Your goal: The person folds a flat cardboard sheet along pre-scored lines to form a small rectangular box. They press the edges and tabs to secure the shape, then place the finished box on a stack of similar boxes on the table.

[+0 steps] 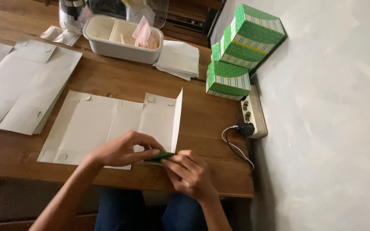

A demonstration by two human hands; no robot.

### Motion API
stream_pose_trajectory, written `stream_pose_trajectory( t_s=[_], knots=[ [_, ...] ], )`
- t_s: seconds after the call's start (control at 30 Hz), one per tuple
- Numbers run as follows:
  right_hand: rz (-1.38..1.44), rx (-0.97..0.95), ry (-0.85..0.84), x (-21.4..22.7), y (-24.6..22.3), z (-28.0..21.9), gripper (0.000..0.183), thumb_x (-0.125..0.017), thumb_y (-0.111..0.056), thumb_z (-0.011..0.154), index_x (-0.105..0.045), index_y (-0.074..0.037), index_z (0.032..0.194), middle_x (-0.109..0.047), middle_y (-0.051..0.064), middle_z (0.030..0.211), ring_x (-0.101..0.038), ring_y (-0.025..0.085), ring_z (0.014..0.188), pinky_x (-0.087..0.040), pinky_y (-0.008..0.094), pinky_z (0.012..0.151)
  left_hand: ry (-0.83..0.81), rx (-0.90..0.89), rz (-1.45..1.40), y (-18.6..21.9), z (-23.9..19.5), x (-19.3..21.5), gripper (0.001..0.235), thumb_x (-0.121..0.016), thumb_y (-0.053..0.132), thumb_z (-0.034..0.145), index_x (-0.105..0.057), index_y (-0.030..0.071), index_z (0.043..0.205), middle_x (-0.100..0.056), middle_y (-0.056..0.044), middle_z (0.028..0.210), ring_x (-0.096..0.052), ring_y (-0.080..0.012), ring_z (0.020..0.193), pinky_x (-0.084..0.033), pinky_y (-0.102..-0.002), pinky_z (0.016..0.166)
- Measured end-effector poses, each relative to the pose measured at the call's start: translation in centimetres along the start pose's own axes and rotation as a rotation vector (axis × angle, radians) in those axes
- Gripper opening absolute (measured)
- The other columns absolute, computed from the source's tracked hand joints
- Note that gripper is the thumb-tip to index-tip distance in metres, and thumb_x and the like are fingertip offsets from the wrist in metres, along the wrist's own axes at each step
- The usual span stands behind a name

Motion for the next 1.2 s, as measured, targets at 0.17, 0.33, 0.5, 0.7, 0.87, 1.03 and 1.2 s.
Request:
stream_pose_trajectory(
  t_s=[0.17, 0.33, 0.5, 0.7, 0.87, 1.03, 1.2],
  knots=[
    [-0.095, 0.005, 0.057, 0.3, -0.4, 0.0, 0.01, -0.072, -0.003, 0.095, -0.075, -0.007, 0.103, -0.068, 0.008, 0.105, -0.064, 0.025, 0.09, -0.06, 0.034, 0.079, -0.057, -0.078, -0.072, -0.5, 1.6, 0.1, 0.02, -0.066, 0.021, 0.096, -0.079, 0.008, 0.102, -0.082, -0.004, 0.097, -0.072, -0.0128, 0.086, -0.056, -0.028, 0.078],
    [-0.155, -0.025, 0.146, 0.3, 0.0, -0.9, 0.014, -0.075, -0.003, 0.094, -0.077, -0.011, 0.105, -0.062, 0.009, 0.104, -0.064, 0.025, 0.086, -0.062, 0.035, 0.073, 0.031, 0.021, -0.105, -0.4, 1.5, -0.9, 0.02, -0.072, 0.021, 0.091, -0.084, 0.009, 0.101, -0.087, -0.002, 0.096, -0.075, -0.0063, 0.083, -0.059, -0.023, 0.075],
    [-0.168, -0.012, 0.138, 0.4, -0.5, -0.9, 0.017, -0.074, 0.002, 0.093, -0.075, -0.007, 0.108, -0.069, 0.008, 0.105, -0.068, 0.023, 0.086, -0.063, 0.031, 0.074, 0.182, -0.094, -0.04, -0.1, 0.6, -1.1, 0.021, -0.072, 0.019, 0.091, -0.083, 0.008, 0.106, -0.086, -0.004, 0.099, -0.077, -0.0057, 0.087, -0.062, -0.022, 0.073],
    [-0.201, 0.018, 0.179, 0.4, -1.0, -0.8, 0.014, -0.081, 0.003, 0.088, -0.073, -0.004, 0.097, -0.075, 0.006, 0.1, -0.069, 0.02, 0.087, -0.064, 0.027, 0.079, 0.13, -0.121, -0.096, 0.6, 0.4, -1.0, 0.025, -0.069, 0.028, 0.094, -0.081, 0.007, 0.101, -0.085, -0.003, 0.096, -0.078, -0.011, 0.087, -0.062, -0.025, 0.078],
    [-0.197, 0.051, 0.173, 0.2, -0.9, -1.1, 0.013, -0.078, 0.003, 0.09, -0.074, -0.006, 0.099, -0.071, 0.009, 0.1, -0.068, 0.021, 0.087, -0.065, 0.028, 0.078, 0.184, -0.114, -0.078, 0.7, 0.3, -1.0, 0.02, -0.071, 0.024, 0.093, -0.082, 0.008, 0.098, -0.085, -0.002, 0.093, -0.078, -0.0099, 0.085, -0.062, -0.025, 0.077],
    [-0.187, 0.057, 0.204, 0.3, -1.0, -1.1, 0.017, -0.082, 0.005, 0.087, -0.076, -0.007, 0.097, -0.07, 0.008, 0.099, -0.069, 0.02, 0.084, -0.067, 0.027, 0.073, 0.222, -0.136, -0.075, 0.7, 0.1, -1.0, 0.017, -0.072, 0.019, 0.092, -0.082, 0.009, 0.1, -0.085, -0.003, 0.094, -0.079, -0.0092, 0.085, -0.061, -0.023, 0.076],
    [-0.159, 0.075, 0.166, 0.5, -1.5, -0.6, 0.016, -0.079, 0.005, 0.089, -0.074, -0.004, 0.1, -0.07, 0.011, 0.101, -0.074, 0.02, 0.084, -0.068, 0.029, 0.078, 0.243, -0.133, -0.025, 0.3, 0.2, -1.2, 0.017, -0.072, 0.023, 0.092, -0.081, 0.009, 0.095, -0.085, -0.002, 0.092, -0.078, -0.0096, 0.083, -0.061, -0.026, 0.076]
  ],
)
Point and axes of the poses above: each hand's wrist, its own z-axis towards the middle knuckle, its own x-axis out of the back of the hand, y = z × x, the point moved 5 cm from there along z, towards the middle knuckle
